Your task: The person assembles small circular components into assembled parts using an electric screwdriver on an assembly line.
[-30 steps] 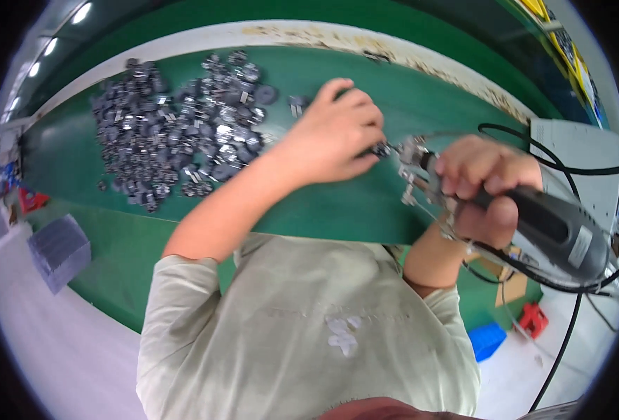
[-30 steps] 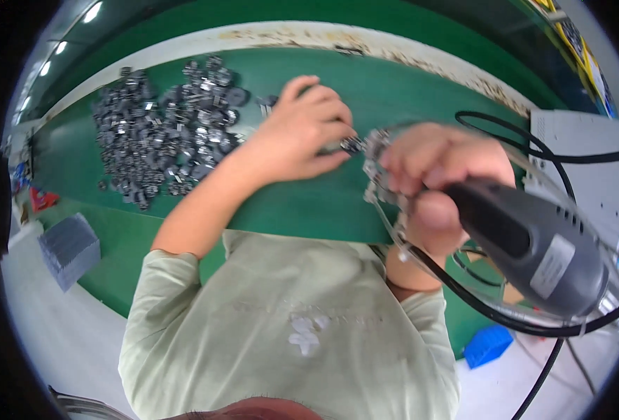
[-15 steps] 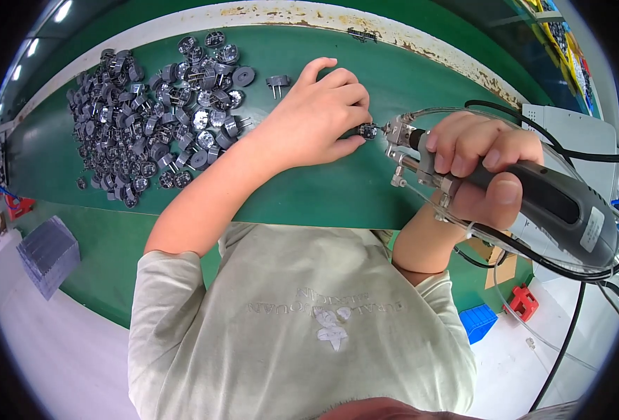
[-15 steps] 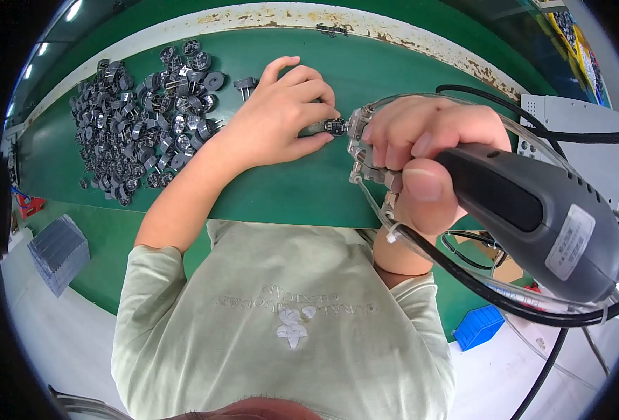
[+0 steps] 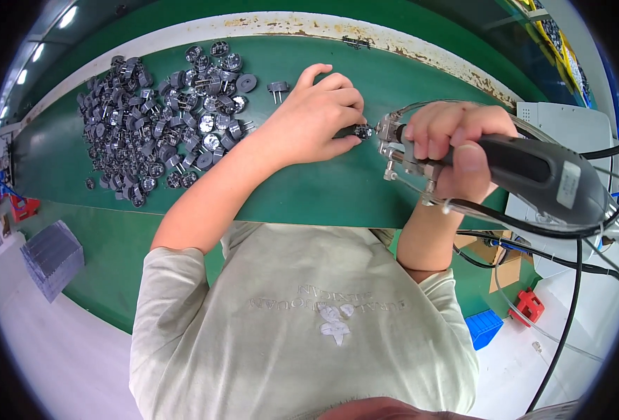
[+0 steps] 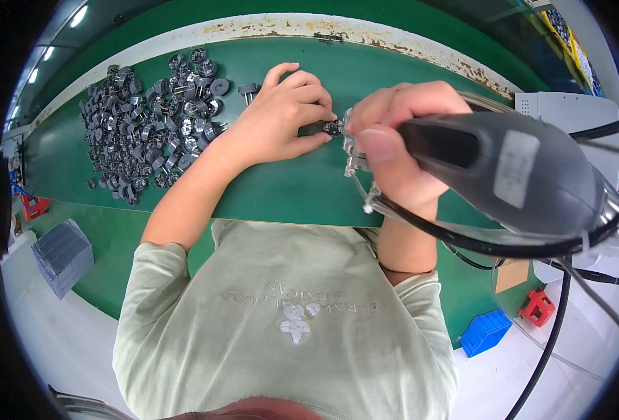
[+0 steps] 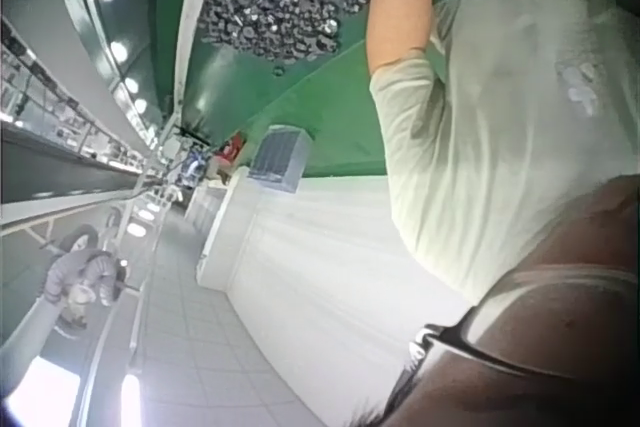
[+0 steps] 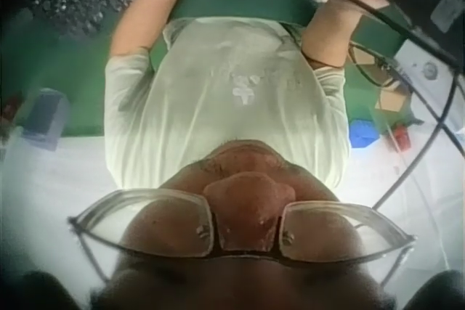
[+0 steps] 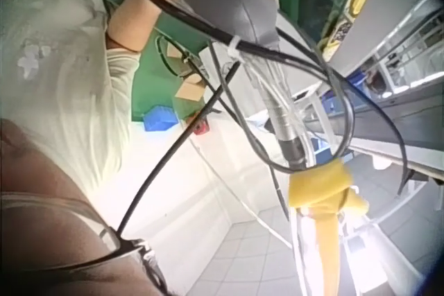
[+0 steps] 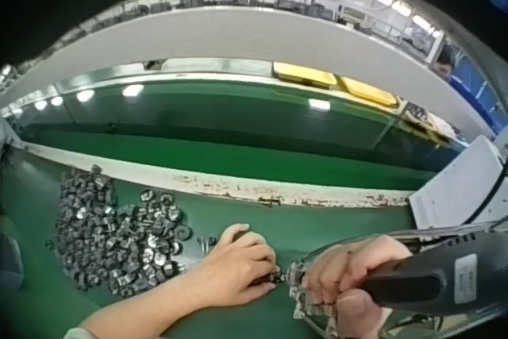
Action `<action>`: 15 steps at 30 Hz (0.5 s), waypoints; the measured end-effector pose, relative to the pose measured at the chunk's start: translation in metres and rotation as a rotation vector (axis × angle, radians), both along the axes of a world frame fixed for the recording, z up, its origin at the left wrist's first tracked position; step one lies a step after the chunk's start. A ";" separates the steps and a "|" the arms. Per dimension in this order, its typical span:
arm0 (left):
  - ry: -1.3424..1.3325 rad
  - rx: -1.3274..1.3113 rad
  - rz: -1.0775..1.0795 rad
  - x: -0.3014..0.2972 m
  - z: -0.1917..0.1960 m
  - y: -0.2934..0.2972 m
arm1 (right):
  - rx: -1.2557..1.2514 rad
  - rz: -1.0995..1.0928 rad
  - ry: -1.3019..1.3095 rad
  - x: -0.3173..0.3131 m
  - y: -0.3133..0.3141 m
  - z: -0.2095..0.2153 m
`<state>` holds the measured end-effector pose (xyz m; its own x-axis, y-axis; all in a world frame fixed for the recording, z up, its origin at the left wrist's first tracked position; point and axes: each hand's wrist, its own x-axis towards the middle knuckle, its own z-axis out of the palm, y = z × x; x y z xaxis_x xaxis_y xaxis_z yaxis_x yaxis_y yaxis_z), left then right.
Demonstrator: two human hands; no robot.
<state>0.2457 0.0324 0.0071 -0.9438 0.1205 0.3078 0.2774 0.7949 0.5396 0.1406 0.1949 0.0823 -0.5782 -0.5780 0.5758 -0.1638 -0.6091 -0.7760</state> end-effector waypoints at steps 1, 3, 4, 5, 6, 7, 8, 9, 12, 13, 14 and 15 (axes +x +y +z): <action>-0.007 -0.005 0.001 0.001 0.000 0.000 | 0.022 0.002 0.028 0.001 0.000 0.001; -0.006 -0.010 0.008 0.000 0.000 -0.001 | -0.019 -0.015 0.036 0.003 0.001 0.005; -0.004 -0.008 0.014 0.001 0.000 -0.001 | -0.057 -0.033 0.036 0.005 0.002 0.008; -0.003 -0.004 0.022 0.002 -0.001 -0.001 | -0.077 0.030 0.067 0.001 0.013 0.015; -0.001 0.002 0.017 0.002 0.000 0.000 | -0.061 0.057 0.145 0.000 0.024 0.030; 0.000 -0.001 0.013 0.002 0.000 0.000 | -0.103 0.054 0.123 0.001 0.031 0.035; 0.001 -0.010 0.019 0.001 -0.001 -0.001 | -0.151 0.061 0.100 0.000 0.033 0.036; 0.001 -0.009 0.023 0.001 -0.001 -0.002 | -0.117 0.069 0.113 -0.003 0.037 0.037; -0.016 -0.008 0.014 0.000 0.000 -0.001 | -0.057 0.085 0.156 -0.007 0.036 0.027; -0.008 -0.007 0.010 -0.001 0.000 -0.001 | -0.053 0.069 0.157 -0.005 0.034 0.023; -0.003 -0.007 0.014 0.000 -0.001 -0.002 | -0.051 0.074 0.152 -0.004 0.029 0.019; -0.008 -0.004 0.019 0.001 -0.002 -0.002 | -0.046 0.091 0.102 -0.003 0.025 0.015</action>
